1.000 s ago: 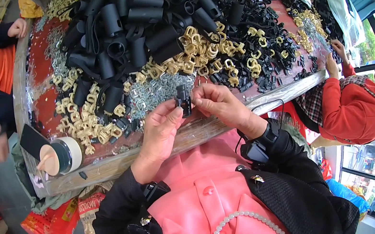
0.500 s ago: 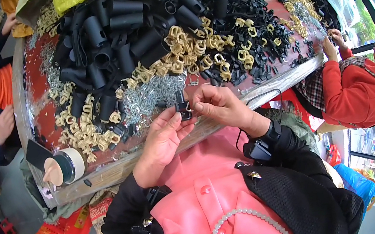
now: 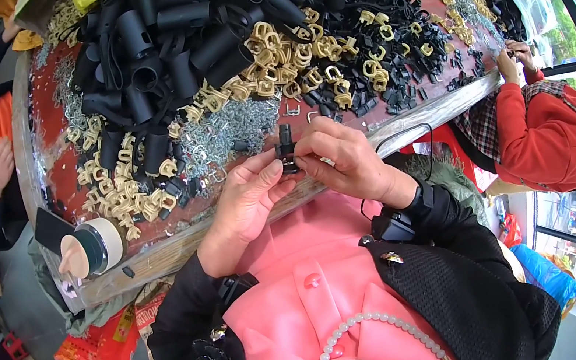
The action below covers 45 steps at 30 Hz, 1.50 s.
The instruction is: Assemble small plastic components by hand at a factory workstation.
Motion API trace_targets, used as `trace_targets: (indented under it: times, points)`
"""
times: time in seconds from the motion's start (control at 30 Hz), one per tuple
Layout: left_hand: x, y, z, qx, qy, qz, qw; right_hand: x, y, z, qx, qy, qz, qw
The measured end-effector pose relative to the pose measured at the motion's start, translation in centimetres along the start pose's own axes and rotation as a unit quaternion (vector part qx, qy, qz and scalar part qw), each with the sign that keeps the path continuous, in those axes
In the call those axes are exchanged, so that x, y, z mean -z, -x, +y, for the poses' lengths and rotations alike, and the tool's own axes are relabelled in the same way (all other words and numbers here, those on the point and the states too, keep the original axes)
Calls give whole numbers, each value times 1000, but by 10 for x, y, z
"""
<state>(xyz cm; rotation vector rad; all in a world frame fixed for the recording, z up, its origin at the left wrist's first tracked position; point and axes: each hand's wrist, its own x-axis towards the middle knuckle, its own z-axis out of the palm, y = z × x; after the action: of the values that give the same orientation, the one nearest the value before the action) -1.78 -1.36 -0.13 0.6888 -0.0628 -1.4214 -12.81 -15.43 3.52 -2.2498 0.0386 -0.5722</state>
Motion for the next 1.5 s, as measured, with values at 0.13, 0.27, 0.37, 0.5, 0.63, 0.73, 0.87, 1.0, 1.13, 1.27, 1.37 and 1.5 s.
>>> trace_targets:
  times: [0.13,0.27,0.37,0.5,0.63,0.73,0.87,1.0,1.13,1.27,1.37,1.5]
  points:
    - [0,-1,1,4,-5,-2,1000,-1,1,-1,16,29,11,999]
    - [-1,1,1,7,-20,-1,1000,-1,3,-2,54,78,14,995]
    - [0,2,0,8,-26,0,1000,-2,5,-2,62,85,11,994]
    - [1,1,0,13,-12,7,1000,2,8,1,30,35,-1,999]
    - [2,2,-1,22,11,16,1000,8,8,1,22,-5,-36,999]
    - [4,3,-2,29,1,8,1000,11,7,-2,104,55,-67,991]
    - [1,3,-2,59,-4,10,998,8,13,-1,148,94,-101,979]
    - [-4,4,0,72,-15,25,997,3,15,-1,167,194,-91,962]
    - [2,3,-4,58,-9,38,998,5,13,-5,153,179,-91,967]
    - [3,3,-3,69,8,41,997,6,11,-5,84,96,-42,991]
    - [-4,3,0,64,12,20,998,7,10,-3,36,91,-16,995]
    - [-1,2,0,58,22,3,998,3,9,-1,38,111,1,993]
